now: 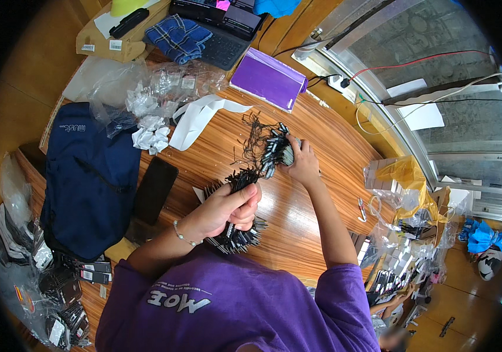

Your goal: The person organizes small electronic components and packaging on a cluttered wooden table. They handle boxes, plastic bags, and bundles of black cables, stacking and arranging them into neat piles.

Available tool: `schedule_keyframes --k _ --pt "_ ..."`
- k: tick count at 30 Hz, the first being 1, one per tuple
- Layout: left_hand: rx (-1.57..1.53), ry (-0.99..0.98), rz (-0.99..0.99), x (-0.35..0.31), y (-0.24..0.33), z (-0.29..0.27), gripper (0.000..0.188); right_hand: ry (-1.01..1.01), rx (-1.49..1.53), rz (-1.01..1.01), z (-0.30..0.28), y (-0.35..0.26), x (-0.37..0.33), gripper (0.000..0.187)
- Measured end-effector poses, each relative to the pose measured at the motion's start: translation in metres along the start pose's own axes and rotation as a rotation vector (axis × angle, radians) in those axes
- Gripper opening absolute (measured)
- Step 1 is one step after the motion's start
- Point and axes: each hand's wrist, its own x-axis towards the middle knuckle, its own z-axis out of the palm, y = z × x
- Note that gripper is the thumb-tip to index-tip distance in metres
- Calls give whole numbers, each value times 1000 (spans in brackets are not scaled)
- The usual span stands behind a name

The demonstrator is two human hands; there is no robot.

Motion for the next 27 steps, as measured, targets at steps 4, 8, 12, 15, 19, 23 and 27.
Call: schedule_keyframes --k 4,8,12,15,19,23,27 --pt "-13 6 1 0 -1 0 33 -105 10 50 0 0 3 74" --pt "-13 -9 14 -3 -2 -1 33 -92 23 48 1 -2 4 70" --pt "-12 2 27 -4 -5 -1 32 -59 68 -4 2 5 5 66" --pt "-35 1 32 -3 -5 -2 31 -142 75 -24 -21 12 7 64" --pt "-51 -59 62 -2 -6 -2 33 -294 -175 -231 -91 9 14 64" --pt "-83 -120 132 5 -14 -5 33 -515 -300 -266 -171 -16 25 66" --pt "-110 -123 165 16 -19 -3 36 -787 -235 -197 -227 -37 33 64"
